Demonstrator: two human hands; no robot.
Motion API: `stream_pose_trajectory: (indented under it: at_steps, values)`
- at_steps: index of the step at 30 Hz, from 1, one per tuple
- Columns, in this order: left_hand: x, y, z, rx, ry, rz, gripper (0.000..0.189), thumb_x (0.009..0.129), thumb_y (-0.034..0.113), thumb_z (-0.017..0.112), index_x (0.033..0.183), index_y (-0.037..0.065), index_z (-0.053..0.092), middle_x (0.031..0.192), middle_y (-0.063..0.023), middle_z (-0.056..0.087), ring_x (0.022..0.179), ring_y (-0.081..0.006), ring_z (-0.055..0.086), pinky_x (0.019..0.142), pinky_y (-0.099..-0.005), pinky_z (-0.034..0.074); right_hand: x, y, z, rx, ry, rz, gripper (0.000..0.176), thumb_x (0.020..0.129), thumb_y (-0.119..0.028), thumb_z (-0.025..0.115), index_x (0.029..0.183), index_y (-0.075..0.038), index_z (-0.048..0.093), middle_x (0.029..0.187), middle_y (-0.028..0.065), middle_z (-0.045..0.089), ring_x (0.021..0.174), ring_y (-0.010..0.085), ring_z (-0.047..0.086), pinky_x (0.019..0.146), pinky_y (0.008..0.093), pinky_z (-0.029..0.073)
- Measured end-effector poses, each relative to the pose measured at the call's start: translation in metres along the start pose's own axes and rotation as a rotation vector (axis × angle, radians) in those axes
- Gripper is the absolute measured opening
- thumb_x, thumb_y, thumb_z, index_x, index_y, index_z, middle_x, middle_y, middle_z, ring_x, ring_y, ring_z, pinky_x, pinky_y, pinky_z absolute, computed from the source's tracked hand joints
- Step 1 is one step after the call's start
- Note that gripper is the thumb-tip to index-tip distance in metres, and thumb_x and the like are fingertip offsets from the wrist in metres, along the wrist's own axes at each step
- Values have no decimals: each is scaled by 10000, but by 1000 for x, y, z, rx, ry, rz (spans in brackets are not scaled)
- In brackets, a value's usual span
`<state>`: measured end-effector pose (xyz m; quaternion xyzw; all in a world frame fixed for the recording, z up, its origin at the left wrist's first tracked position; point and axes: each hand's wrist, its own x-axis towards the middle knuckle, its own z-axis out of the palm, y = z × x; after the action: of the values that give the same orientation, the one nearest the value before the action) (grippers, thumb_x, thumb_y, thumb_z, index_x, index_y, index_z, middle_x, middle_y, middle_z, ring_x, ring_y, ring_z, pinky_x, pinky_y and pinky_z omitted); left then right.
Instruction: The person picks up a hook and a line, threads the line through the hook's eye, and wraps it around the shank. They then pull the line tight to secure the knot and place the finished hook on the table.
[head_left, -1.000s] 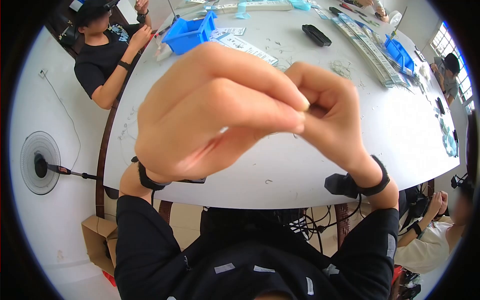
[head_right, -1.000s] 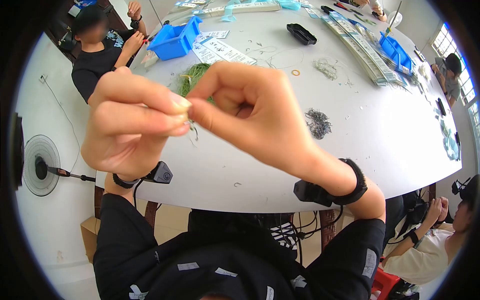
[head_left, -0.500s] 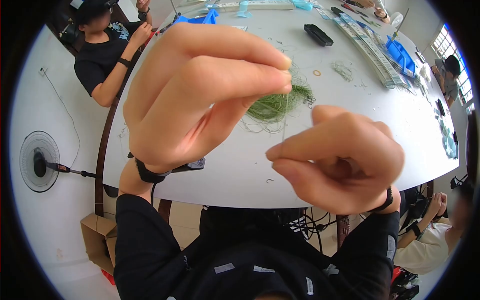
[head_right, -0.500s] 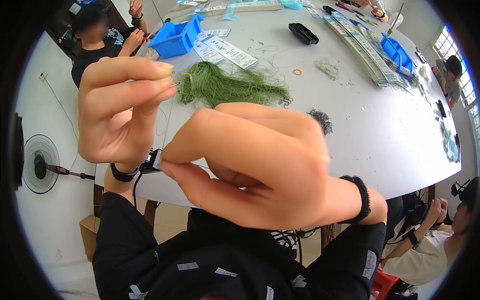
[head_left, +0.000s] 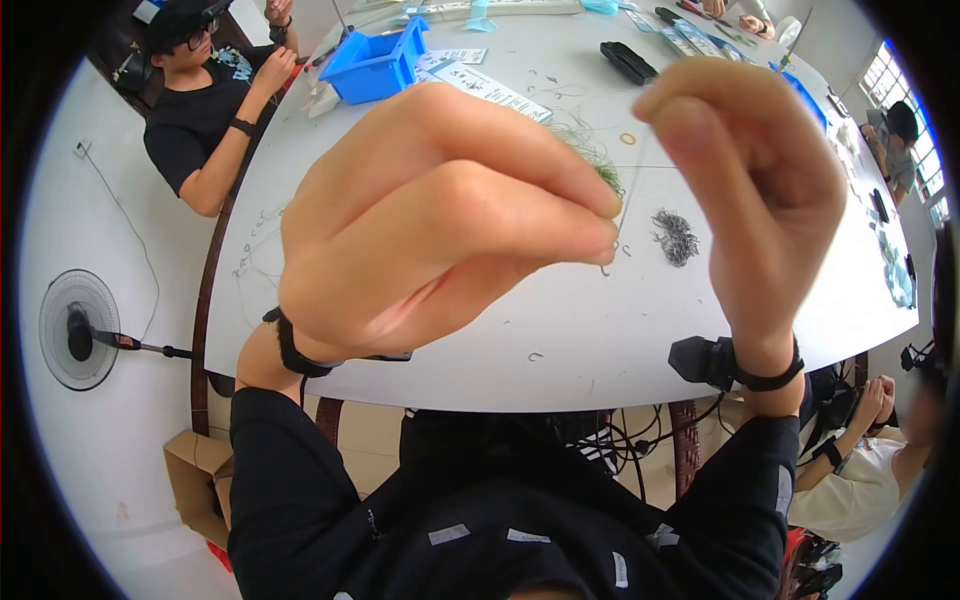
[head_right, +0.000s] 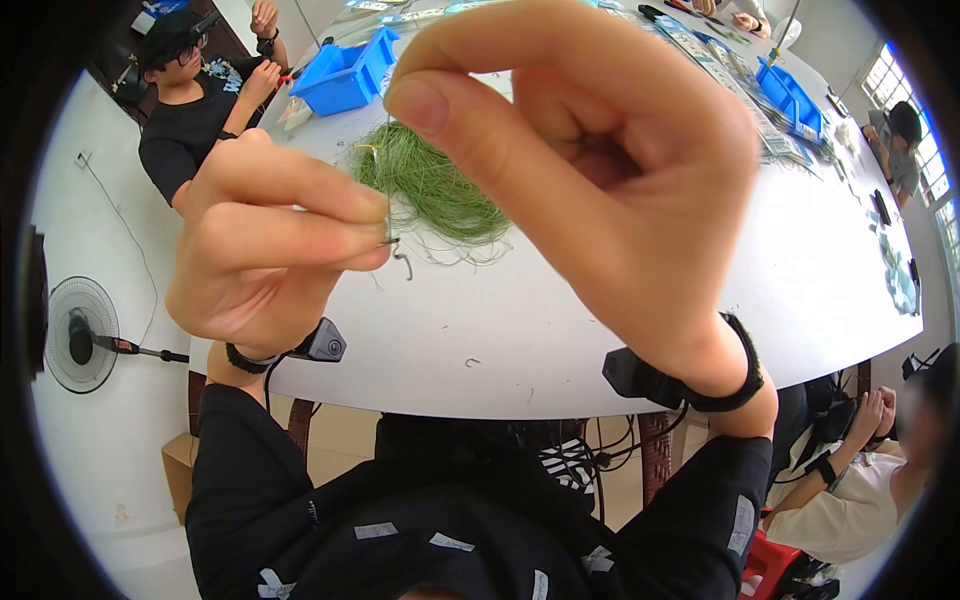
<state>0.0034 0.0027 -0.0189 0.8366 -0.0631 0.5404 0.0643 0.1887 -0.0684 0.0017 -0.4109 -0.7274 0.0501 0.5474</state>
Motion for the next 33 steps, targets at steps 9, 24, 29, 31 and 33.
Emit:
stream_pose_trajectory:
  at_steps: [9, 24, 29, 31, 33]
  values:
    - [1, -8, -5, -23, 19, 38, 147, 696, -18, 694, 777, 43, 589, 841, -99, 609, 668, -134, 558, 661, -242, 425, -6, 11, 26, 514, -355, 525, 168, 794, -90, 666, 891, 23, 588, 689, -8, 580, 610, -5, 492, 517, 146, 350]
    - [1, -9, -6, 136, 38, 120, 189, 686, -41, 700, 844, 6, 608, 859, -139, 615, 669, -171, 565, 596, -251, 410, -14, -20, 13, 117, -98, -184, 162, 671, 90, 601, 813, 26, 556, 639, 92, 615, 438, 78, 362, 399, 217, 258]
    - [2, -9, -4, 91, 4, 119, 239, 646, -70, 710, 847, 7, 607, 841, -133, 613, 634, -165, 564, 566, -238, 409, -14, -8, 2, 146, -41, -108, 103, 798, -1, 558, 894, 35, 548, 805, 123, 634, 571, 87, 492, 525, 186, 358]
    - [0, -10, -1, 50, 8, 104, 263, 628, -88, 712, 849, 9, 606, 835, -131, 609, 624, -157, 562, 552, -232, 413, -12, -11, -8, 3, -34, -108, 111, 822, -37, 555, 907, 34, 560, 809, 109, 630, 591, 75, 493, 541, 181, 356]
    - [0, -10, 2, 17, 7, 98, 279, 615, -101, 712, 846, 11, 604, 830, -129, 606, 613, -150, 560, 535, -225, 416, -13, -16, -8, -8, 4, -56, 124, 846, -75, 554, 901, 33, 576, 818, 91, 627, 613, 57, 494, 558, 175, 354]
